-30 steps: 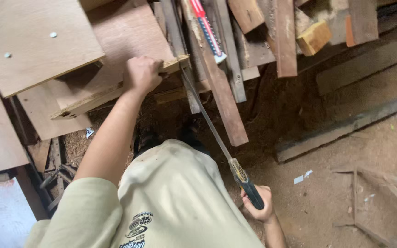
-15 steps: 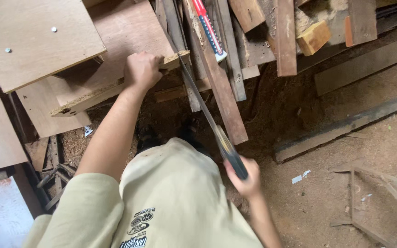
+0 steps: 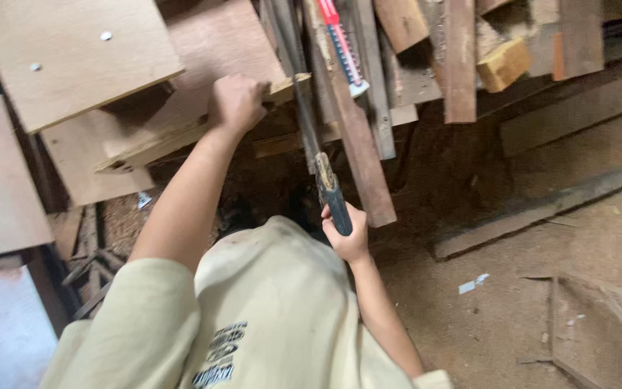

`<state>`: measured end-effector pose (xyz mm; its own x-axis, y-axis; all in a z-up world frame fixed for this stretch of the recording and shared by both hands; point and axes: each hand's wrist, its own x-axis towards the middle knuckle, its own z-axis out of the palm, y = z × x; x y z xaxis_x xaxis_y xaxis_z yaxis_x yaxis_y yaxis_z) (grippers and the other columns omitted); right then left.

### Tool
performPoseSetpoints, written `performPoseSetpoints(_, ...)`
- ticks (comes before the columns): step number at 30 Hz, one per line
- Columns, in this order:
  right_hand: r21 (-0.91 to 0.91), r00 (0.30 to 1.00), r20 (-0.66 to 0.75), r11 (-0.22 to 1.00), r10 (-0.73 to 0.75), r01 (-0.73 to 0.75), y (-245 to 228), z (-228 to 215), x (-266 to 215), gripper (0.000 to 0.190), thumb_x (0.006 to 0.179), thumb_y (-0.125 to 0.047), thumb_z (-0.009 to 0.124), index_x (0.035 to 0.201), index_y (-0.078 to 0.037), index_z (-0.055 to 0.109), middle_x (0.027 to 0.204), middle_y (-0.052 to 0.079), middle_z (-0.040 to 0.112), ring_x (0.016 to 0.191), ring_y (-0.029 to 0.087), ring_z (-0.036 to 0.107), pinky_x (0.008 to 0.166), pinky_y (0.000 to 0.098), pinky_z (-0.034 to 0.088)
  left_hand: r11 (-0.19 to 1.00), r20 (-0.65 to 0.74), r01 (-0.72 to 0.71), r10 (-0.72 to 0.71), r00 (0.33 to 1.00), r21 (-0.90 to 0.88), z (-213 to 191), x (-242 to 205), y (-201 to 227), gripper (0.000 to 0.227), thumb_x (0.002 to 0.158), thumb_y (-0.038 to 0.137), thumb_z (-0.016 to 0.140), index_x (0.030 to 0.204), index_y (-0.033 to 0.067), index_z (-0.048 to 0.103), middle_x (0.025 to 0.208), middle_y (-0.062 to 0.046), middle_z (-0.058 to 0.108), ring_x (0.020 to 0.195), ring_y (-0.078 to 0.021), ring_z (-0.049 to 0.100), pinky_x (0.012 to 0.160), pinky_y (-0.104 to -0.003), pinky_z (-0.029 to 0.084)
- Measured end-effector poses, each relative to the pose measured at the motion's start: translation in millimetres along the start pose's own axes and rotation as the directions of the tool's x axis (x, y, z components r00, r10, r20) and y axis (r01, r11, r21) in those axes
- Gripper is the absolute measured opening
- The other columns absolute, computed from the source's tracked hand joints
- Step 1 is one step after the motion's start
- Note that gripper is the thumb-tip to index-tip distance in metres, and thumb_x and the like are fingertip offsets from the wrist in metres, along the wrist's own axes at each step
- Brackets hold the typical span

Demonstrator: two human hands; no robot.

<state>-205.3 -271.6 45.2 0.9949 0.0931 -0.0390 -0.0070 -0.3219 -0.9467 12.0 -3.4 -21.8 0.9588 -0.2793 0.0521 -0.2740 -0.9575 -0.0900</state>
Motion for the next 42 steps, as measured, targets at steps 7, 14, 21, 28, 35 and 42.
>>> performPoseSetpoints(7, -0.122, 0.997, 0.070, 0.991, -0.042, 0.051, 10.5, -101.4, -126.8, 0.005, 0.084, -0.005, 0.067, 0.084, -0.005, 0.072, 0.065, 0.003, 0.071, 0.047, 0.011, 0.063, 0.045, 0.0257, 0.048, 0.999, 0.120, 0.034, -0.036, 0.992, 0.018, 3.7, 0.3, 1.2, 0.025, 0.103, 0.031, 0.063, 0.081, 0.0269, 0.076, 0.059, 0.007, 0.062, 0.053, -0.0046, 0.056, 0.042, -0.024, 0.047)
performPoseSetpoints(14, -0.162, 0.976, 0.063, 0.963, -0.209, 0.216, 12.4, -70.1, -89.1, 0.007, 0.088, -0.008, 0.065, 0.089, -0.003, 0.069, 0.073, 0.005, 0.072, 0.056, 0.011, 0.070, 0.047, 0.0228, 0.055, 0.998, 0.092, 0.035, -0.040, 0.995, 0.060, 24.4, 5.8, 0.2, 0.027, 0.101, 0.021, 0.061, 0.079, 0.0261, 0.075, 0.055, 0.007, 0.059, 0.045, -0.0029, 0.049, 0.035, -0.021, 0.044)
performPoseSetpoints(21, -0.016, 1.000, 0.018, 1.000, 0.009, -0.008, 9.6, -10.0, -1.2, 0.004, 0.084, 0.000, 0.065, 0.088, -0.001, 0.067, 0.070, 0.006, 0.065, 0.061, 0.014, 0.061, 0.057, 0.0273, 0.047, 0.979, -0.257, -0.099, 0.052, 0.965, -0.175, 1.7, -6.3, -7.5, 0.016, 0.072, 0.034, 0.075, 0.087, 0.0282, 0.080, 0.065, 0.003, 0.067, 0.061, -0.0115, 0.062, 0.055, -0.028, 0.053)
performPoseSetpoints(28, -0.310, 0.998, 0.062, 0.951, 0.004, 0.016, -3.4, -107.0, -136.9, 0.007, 0.083, -0.003, 0.068, 0.079, -0.006, 0.073, 0.058, 0.001, 0.068, 0.045, 0.012, 0.065, 0.045, 0.0260, 0.050, 0.999, -0.057, 0.013, -0.016, 0.998, -0.039, 4.9, -0.2, -0.8, 0.006, 0.079, 0.026, 0.076, 0.082, 0.0290, 0.079, 0.061, 0.003, 0.067, 0.055, -0.0112, 0.061, 0.046, -0.029, 0.051)
performPoseSetpoints(35, -0.125, 0.990, 0.058, 0.983, -0.127, 0.133, 1.5, -62.1, -68.8, 0.006, 0.087, -0.005, 0.065, 0.089, 0.000, 0.069, 0.074, 0.006, 0.070, 0.063, 0.015, 0.069, 0.055, 0.0277, 0.053, 0.999, 0.006, 0.053, -0.053, 0.999, 0.012, 28.7, 10.7, -2.6, 0.021, 0.091, 0.013, 0.063, 0.080, 0.0244, 0.078, 0.051, 0.004, 0.060, 0.043, -0.0045, 0.053, 0.032, -0.022, 0.044)
performPoseSetpoints(42, -0.016, 0.977, 0.074, 0.979, -0.200, 0.202, 28.2, -35.6, -3.1, 0.004, 0.086, 0.000, 0.062, 0.087, -0.003, 0.064, 0.075, 0.005, 0.066, 0.064, 0.017, 0.065, 0.060, 0.0287, 0.049, 0.993, -0.219, -0.015, -0.012, 0.976, -0.121, 25.6, 5.6, -8.0, 0.014, 0.092, 0.021, 0.073, 0.097, 0.0314, 0.081, 0.064, 0.004, 0.065, 0.057, -0.0070, 0.056, 0.049, -0.027, 0.049)
